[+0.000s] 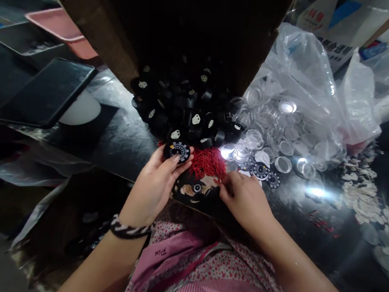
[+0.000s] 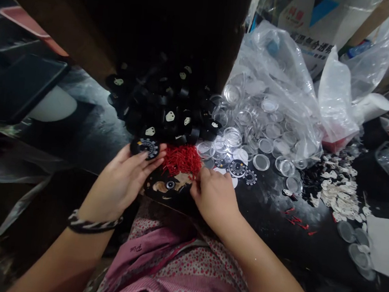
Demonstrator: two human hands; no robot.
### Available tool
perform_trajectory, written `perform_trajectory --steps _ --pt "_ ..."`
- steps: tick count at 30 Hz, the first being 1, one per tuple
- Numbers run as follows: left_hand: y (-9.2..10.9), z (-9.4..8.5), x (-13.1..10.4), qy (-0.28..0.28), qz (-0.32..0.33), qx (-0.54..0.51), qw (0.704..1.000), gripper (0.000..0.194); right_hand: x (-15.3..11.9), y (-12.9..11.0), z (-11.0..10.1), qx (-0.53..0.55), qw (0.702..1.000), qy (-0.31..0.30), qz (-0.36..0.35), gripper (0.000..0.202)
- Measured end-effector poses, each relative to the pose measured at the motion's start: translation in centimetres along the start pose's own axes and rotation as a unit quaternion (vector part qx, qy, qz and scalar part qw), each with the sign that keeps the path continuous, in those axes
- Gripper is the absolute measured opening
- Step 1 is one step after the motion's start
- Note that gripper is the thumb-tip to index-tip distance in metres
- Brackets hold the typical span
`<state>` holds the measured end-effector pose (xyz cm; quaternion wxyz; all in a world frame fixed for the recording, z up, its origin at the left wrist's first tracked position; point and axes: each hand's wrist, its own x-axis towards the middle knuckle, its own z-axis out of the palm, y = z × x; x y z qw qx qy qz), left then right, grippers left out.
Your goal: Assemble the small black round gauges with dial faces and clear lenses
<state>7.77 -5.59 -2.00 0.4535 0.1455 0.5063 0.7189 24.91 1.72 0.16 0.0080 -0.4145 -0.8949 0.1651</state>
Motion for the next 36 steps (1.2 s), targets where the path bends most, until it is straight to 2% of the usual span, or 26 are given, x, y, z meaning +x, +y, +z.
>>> perform_trajectory --steps 2,6,8,10,13,18,21,26,31,36 --pt "-0.3 0.5 -1.7 0.008 0.010 -0.005 1.000 0.026 -0.5 0.5 -0.2 0.050 0.999 0.017 -0.004 0.007" --pt "-1.8 1.8 -5.7 -0.024 -0.107 -0.032 0.993 0.030 -1.4 0.4 -0.2 0.091 0.994 0.038 -0.048 0.006" --pt "-2.5 2.5 -6.6 -0.016 -0.122 -0.050 0.991 0.030 -1.7 0.3 0.0 0.096 0.991 0.061 -0.065 0.007" --pt "-2.9 3.0 -6.8 -0.004 -0.111 -0.068 0.991 0.028 -2.0 0.4 0.0 0.106 0.988 0.090 -0.074 0.010" --pt "-3.0 3.4 -6.4 -0.018 -0.104 -0.084 0.991 0.027 -2.4 0.9 -0.4 0.153 0.978 0.113 -0.080 0.011" --pt "-3.7 3.9 -6.1 -0.008 -0.098 -0.036 0.994 0.041 -3.1 1.3 -1.3 0.288 0.949 0.091 -0.089 0.007" --pt "-4.5 4.3 -6.0 -0.036 -0.101 0.028 0.994 0.032 -3.2 1.1 -1.5 0.253 0.962 0.071 -0.077 0.009" --pt "-4.6 4.7 -6.3 -0.064 -0.046 0.122 0.989 0.025 -3.2 1.1 -1.7 0.214 0.974 0.051 -0.058 0.008" --pt "-3.9 4.5 -6.9 -0.067 -0.027 0.129 0.989 0.025 -3.5 1.1 -2.3 0.261 0.962 0.052 -0.057 0.011" --pt "-3.8 4.3 -7.1 -0.071 0.026 0.170 0.983 0.020 -3.9 0.8 -2.4 0.309 0.948 0.043 -0.054 0.014"
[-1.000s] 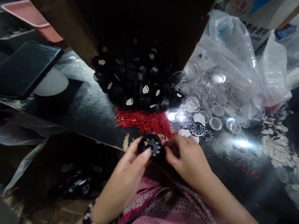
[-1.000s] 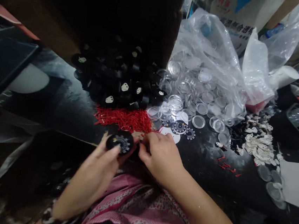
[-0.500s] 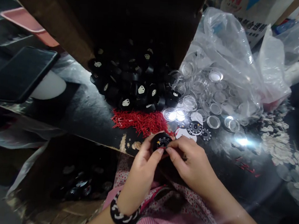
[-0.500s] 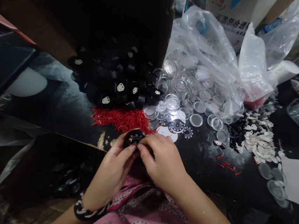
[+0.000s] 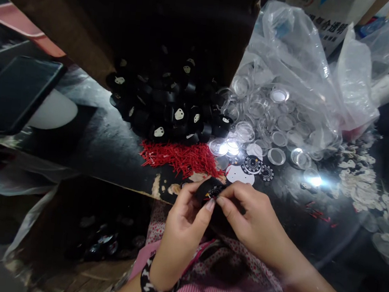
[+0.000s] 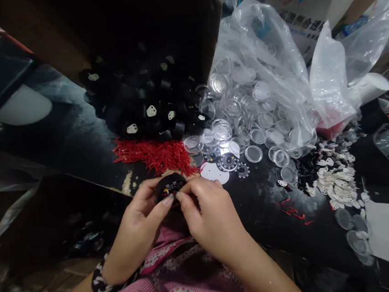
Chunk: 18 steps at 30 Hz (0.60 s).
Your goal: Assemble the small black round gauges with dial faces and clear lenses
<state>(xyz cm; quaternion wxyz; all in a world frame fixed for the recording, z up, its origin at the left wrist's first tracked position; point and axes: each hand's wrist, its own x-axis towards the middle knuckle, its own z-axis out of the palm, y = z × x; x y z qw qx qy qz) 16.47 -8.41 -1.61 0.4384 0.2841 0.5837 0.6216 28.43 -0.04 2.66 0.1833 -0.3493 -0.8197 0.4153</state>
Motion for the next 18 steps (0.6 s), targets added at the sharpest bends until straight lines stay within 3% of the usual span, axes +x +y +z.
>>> perform_trajectory --steps 10,14,18 --pt "0.3 -0.3 -0.4 0.043 0.061 0.130 0.989 0.024 -0.8 -0.5 1.1 -0.004 0.999 0.011 0.045 0.019" --pt "-0.2 -0.7 0.2 0.010 -0.032 0.041 0.999 0.023 -0.2 -0.1 0.9 -0.013 0.999 0.005 0.043 0.023" --pt "-0.7 -1.1 0.7 -0.034 -0.135 -0.088 0.986 0.038 0.5 0.5 0.5 -0.104 0.993 0.026 -0.056 0.005"
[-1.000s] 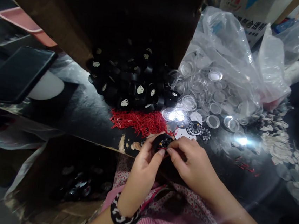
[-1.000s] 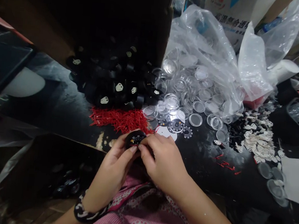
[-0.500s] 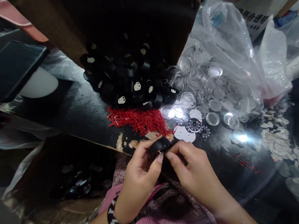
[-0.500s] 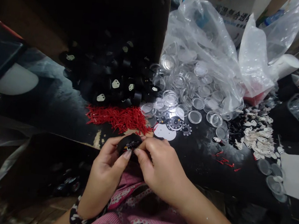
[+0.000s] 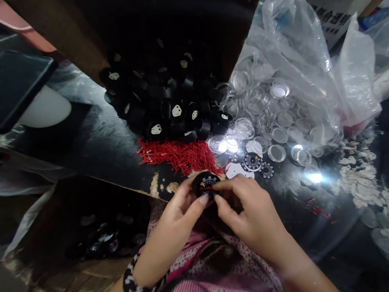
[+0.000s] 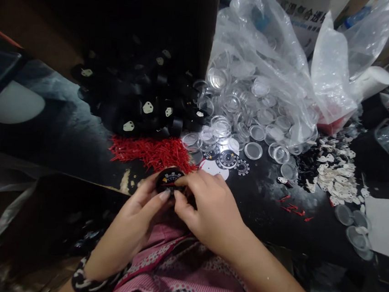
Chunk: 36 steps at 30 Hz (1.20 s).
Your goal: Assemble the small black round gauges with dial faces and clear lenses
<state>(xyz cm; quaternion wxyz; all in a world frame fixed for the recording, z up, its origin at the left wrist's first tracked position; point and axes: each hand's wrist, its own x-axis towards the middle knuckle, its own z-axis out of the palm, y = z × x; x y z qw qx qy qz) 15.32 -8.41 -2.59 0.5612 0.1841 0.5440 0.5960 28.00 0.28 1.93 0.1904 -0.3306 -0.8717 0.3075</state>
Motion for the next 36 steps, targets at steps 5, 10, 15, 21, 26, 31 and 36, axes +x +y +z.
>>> perform_trajectory --steps 5,10,15,21,26,31,36 --pt "-0.4 0.4 -0.3 0.030 -0.027 -0.029 0.999 0.041 0.6 0.8 0.4 -0.137 0.986 0.014 -0.090 0.013" --pt "-1.6 2.0 -0.6 0.070 -0.082 -0.131 0.986 0.043 1.0 -0.2 0.6 -0.094 0.995 0.022 0.005 0.005" --pt "-1.9 1.7 -0.4 0.069 -0.056 -0.073 0.993 0.040 0.8 1.0 -1.8 0.036 0.994 -0.043 0.092 0.006" --pt "-0.5 1.8 0.2 0.038 -0.072 -0.154 0.985 0.037 1.2 9.5 -5.8 -0.238 0.933 0.095 0.251 0.047" --pt "-0.6 2.5 0.7 0.028 -0.101 -0.152 0.983 0.027 2.2 11.1 -6.3 -0.240 0.946 0.088 0.201 0.047" --pt "-0.7 2.5 0.7 0.020 -0.087 -0.144 0.986 0.027 5.2 11.1 -5.7 -0.228 0.957 0.119 0.137 0.029" --pt "-0.7 2.3 0.8 0.028 -0.080 -0.168 0.982 0.029 5.6 11.4 -6.3 -0.211 0.960 0.135 0.123 0.018"
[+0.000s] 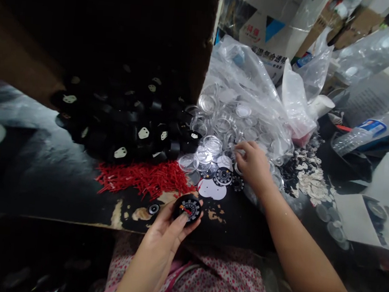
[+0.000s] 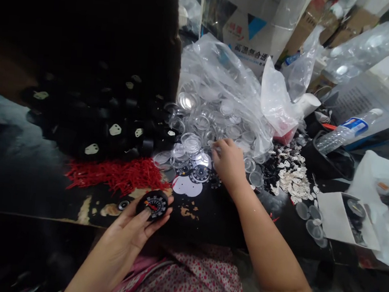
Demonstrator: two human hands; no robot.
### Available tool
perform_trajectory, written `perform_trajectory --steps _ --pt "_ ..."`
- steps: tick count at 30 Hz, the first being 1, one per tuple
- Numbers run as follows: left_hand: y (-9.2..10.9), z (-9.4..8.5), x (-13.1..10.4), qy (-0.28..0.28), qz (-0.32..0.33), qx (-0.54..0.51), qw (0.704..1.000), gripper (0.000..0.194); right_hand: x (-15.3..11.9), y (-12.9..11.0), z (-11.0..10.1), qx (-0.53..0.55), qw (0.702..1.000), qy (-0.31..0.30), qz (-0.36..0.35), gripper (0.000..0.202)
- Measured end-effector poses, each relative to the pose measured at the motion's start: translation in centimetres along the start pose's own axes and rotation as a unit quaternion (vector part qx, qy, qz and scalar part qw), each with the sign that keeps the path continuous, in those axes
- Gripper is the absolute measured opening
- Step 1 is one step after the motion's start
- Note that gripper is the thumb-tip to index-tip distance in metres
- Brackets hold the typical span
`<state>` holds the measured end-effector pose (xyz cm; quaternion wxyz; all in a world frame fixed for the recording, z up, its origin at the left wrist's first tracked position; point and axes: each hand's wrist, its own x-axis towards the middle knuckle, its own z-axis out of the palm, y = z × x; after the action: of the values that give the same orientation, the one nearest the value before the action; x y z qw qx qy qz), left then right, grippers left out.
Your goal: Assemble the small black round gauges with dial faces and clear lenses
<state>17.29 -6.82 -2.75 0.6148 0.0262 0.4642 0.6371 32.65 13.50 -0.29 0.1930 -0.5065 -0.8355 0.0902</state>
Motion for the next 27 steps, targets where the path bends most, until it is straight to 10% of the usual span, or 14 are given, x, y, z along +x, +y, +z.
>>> perform_trajectory --steps 4,8,27 --pt "0.6 0.0 0.2 -0.014 -0.019 -0.051 0.998 0.031 -3.0 -2.4 -1.5 0.161 0.986 0.023 0.040 0.021" --pt "0.9 -0.2 0.1 -0.047 -0.021 -0.045 0.998 0.033 -7.4 -7.6 -1.4 0.315 0.938 -0.143 -0.018 0.027" --pt "0.4 -1.0 -1.7 -0.020 0.155 0.272 0.950 0.031 -8.3 -12.3 1.6 0.199 0.976 -0.050 -0.074 0.040"
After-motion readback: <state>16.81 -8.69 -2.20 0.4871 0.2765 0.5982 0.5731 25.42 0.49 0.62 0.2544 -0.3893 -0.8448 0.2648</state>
